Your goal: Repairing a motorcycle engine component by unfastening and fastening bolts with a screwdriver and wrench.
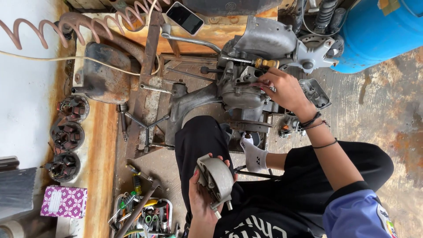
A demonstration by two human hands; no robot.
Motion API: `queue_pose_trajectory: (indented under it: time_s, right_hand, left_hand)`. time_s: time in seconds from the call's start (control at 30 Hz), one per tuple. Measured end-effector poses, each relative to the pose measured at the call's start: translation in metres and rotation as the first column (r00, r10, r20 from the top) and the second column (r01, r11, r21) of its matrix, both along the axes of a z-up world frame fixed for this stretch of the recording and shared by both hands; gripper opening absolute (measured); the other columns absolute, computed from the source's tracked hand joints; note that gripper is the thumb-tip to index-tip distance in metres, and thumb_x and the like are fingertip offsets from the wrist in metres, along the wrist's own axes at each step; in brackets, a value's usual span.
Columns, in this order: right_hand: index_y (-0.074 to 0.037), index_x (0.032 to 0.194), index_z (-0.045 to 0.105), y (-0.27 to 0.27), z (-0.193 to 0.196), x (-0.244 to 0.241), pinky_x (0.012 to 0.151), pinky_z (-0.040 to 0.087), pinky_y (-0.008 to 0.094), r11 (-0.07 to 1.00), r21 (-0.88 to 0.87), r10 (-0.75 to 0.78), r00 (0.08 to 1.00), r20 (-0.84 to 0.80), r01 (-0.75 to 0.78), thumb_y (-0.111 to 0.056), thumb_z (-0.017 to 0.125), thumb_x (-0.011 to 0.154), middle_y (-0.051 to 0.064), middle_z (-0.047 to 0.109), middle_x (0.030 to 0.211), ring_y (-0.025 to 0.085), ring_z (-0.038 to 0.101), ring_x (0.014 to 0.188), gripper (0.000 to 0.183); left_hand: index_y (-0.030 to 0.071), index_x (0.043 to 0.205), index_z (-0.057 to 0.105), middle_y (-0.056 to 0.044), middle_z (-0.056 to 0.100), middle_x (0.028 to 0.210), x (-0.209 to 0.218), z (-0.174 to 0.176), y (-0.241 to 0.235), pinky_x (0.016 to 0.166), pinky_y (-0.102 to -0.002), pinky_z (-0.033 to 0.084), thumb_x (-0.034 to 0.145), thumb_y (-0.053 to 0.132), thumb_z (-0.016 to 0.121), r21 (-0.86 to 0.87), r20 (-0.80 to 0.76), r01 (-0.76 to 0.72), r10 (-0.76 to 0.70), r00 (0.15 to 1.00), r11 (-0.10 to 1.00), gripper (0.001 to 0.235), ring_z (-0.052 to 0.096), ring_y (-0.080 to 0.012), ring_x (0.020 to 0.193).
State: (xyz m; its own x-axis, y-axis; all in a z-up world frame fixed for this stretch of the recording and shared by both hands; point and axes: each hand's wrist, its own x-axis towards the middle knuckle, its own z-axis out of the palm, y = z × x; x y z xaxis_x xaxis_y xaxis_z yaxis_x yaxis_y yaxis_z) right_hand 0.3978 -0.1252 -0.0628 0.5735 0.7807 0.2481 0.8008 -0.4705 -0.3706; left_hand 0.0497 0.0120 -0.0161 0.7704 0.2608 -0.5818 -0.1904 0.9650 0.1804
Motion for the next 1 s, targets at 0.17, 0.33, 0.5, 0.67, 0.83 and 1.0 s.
queue_pose_trajectory:
  time_s: [0.17, 0.33, 0.5, 0.67, 0.83, 1.0]
  right_hand:
    - [-0.008, 0.102, 0.067, -0.004, -0.003, 0.001, 0.054, 0.052, 0.042, 0.999, -0.037, -0.012, 1.000, 0.023, 0.013, -0.011, 0.078, 0.092, 0.006, 0.062, 0.103, 0.024, 0.066, 0.070, 0.015]
    - [0.003, 0.101, 0.067, -0.005, -0.001, -0.010, 0.062, 0.062, 0.026, 0.969, 0.241, 0.056, 0.998, 0.031, -0.062, 0.004, 0.076, 0.099, 0.014, 0.071, 0.096, 0.020, 0.069, 0.071, 0.010]
    - [-0.006, 0.104, 0.063, -0.072, -0.076, -0.008, 0.060, 0.048, 0.024, 0.515, 0.620, -0.321, 0.804, -0.501, 0.592, 0.000, 0.072, 0.104, 0.006, 0.066, 0.096, 0.014, 0.058, 0.077, 0.011]
    - [-0.007, 0.106, 0.072, -0.095, -0.183, -0.023, 0.084, 0.065, 0.027, 0.439, 0.072, -0.495, 0.308, -0.812, 0.896, -0.004, 0.075, 0.094, 0.007, 0.075, 0.102, 0.017, 0.073, 0.089, 0.013]
    - [-0.011, 0.094, 0.079, -0.097, -0.243, -0.021, 0.065, 0.054, 0.029, 0.510, -0.057, -0.684, 0.365, -0.632, 0.858, -0.024, 0.086, 0.086, 0.004, 0.076, 0.083, 0.014, 0.071, 0.073, 0.017]
    - [-0.011, 0.088, 0.080, -0.100, -0.260, -0.014, 0.065, 0.053, 0.032, 0.556, -0.012, -0.752, 0.498, -0.432, 0.831, -0.029, 0.085, 0.087, 0.002, 0.077, 0.082, 0.016, 0.072, 0.074, 0.018]
  left_hand:
    - [0.010, 0.132, 0.057, -0.019, 0.062, 0.127, 0.004, 0.005, -0.004, 0.098, -0.065, 0.049, 0.087, 0.037, 0.063, -0.050, 0.009, 0.004, -0.004, 1.000, 0.999, 0.053, 0.058, -0.0381, 0.123]
    - [0.010, 0.133, 0.055, -0.018, 0.061, 0.126, 0.003, 0.006, -0.006, 0.101, -0.064, 0.048, 0.089, 0.035, 0.065, -0.030, 0.119, 0.022, -0.018, 0.993, 0.999, 0.052, 0.058, -0.0369, 0.121]
    - [0.011, 0.135, 0.055, -0.018, 0.062, 0.127, 0.001, 0.003, -0.004, 0.104, -0.065, 0.046, 0.090, 0.034, 0.063, -0.060, 0.079, -0.006, 0.011, 0.997, 0.998, 0.051, 0.058, -0.0378, 0.124]
    - [0.010, 0.134, 0.056, -0.021, 0.061, 0.128, 0.004, 0.003, -0.002, 0.107, -0.067, 0.044, 0.086, 0.033, 0.065, -0.066, 0.032, -0.015, 0.017, 0.999, 0.998, 0.054, 0.056, -0.0414, 0.126]
    - [0.009, 0.133, 0.056, -0.017, 0.062, 0.123, 0.001, 0.005, -0.001, 0.102, -0.065, 0.047, 0.087, 0.034, 0.065, -0.058, 0.063, -0.019, 0.023, 0.998, 0.998, 0.053, 0.058, -0.0378, 0.120]
    - [0.009, 0.133, 0.056, -0.019, 0.062, 0.125, -0.002, 0.002, 0.007, 0.102, -0.067, 0.047, 0.086, 0.034, 0.065, -0.026, 0.047, -0.056, 0.057, 0.997, 0.998, 0.054, 0.059, -0.0393, 0.121]
